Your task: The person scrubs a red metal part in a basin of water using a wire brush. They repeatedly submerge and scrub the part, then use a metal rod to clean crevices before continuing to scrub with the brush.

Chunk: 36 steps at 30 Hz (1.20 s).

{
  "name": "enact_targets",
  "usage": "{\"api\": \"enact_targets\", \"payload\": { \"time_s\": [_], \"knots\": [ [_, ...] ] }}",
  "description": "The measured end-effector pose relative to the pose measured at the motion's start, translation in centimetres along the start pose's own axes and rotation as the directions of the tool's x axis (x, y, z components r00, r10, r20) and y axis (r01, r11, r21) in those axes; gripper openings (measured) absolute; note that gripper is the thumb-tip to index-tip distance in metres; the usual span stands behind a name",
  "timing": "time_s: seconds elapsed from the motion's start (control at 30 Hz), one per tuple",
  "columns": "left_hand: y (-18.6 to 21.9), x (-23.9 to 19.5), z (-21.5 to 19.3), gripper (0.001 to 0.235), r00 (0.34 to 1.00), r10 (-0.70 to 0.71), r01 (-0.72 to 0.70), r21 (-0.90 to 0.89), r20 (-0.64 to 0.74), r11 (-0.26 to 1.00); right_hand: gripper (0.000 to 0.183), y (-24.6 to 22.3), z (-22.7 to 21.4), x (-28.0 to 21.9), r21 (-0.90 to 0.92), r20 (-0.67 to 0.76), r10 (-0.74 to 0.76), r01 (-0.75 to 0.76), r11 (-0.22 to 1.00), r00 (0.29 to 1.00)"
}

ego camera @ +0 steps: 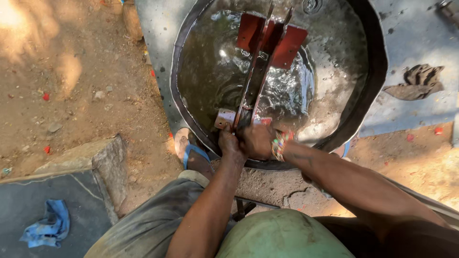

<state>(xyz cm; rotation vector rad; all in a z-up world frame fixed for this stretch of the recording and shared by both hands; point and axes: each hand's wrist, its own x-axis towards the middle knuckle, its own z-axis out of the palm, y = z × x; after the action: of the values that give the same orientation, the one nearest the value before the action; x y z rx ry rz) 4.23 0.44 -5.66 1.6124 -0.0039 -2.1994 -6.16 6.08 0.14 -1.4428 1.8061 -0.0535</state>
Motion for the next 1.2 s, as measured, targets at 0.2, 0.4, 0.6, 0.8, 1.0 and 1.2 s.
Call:
{"api": "enact_targets", "payload": {
  "time_s": [0.2, 0.4, 0.6, 0.8, 1.0, 1.2],
  "knots": [
    [0.3, -1.6, 2.3, 0.031, 0.991, -0.054, 0.051, -0.022, -0.124, 0.998, 0.036, 2.0, -8.7, -0.2, 0.246, -0.018, 0.317, -0.303, 0.921, 0.948],
    [0.6, -2.5, 3.3, 0.030, 0.977, -0.026, 0.034, 0.035, -0.210, 0.999, 0.054, 8.0, -6.7, 5.1, -0.135, -0.019, -0.005, 0.002, 0.991, 1.000],
    [0.4, -2.3, 2.7, 0.033, 0.979, -0.054, 0.072, 0.091, -0.194, 0.993, 0.043, 5.4, -3.2, 3.6, -0.126, 0.073, -0.028, 0.037, 0.991, 0.997],
    [0.9, -5.1, 5.2, 0.031, 0.956, -0.066, 0.098, 0.099, -0.286, 0.990, 0.047, 6.5, -7.0, 5.2, -0.005, 0.226, 0.227, -0.232, 0.973, 0.947],
    [0.2, -3.5, 4.1, 0.030, 0.975, 0.070, -0.049, 0.103, -0.211, 0.993, 0.020, 4.5, -5.4, 2.4, -0.211, 0.044, 0.125, -0.113, 0.971, 0.991],
    [0.0, -3.5, 4.4, 0.027, 0.976, 0.079, -0.063, 0.082, -0.204, 0.995, 0.025, 0.2, -7.0, -1.1, 0.628, 0.005, 0.360, -0.283, 0.725, 0.933]
  ]
}}
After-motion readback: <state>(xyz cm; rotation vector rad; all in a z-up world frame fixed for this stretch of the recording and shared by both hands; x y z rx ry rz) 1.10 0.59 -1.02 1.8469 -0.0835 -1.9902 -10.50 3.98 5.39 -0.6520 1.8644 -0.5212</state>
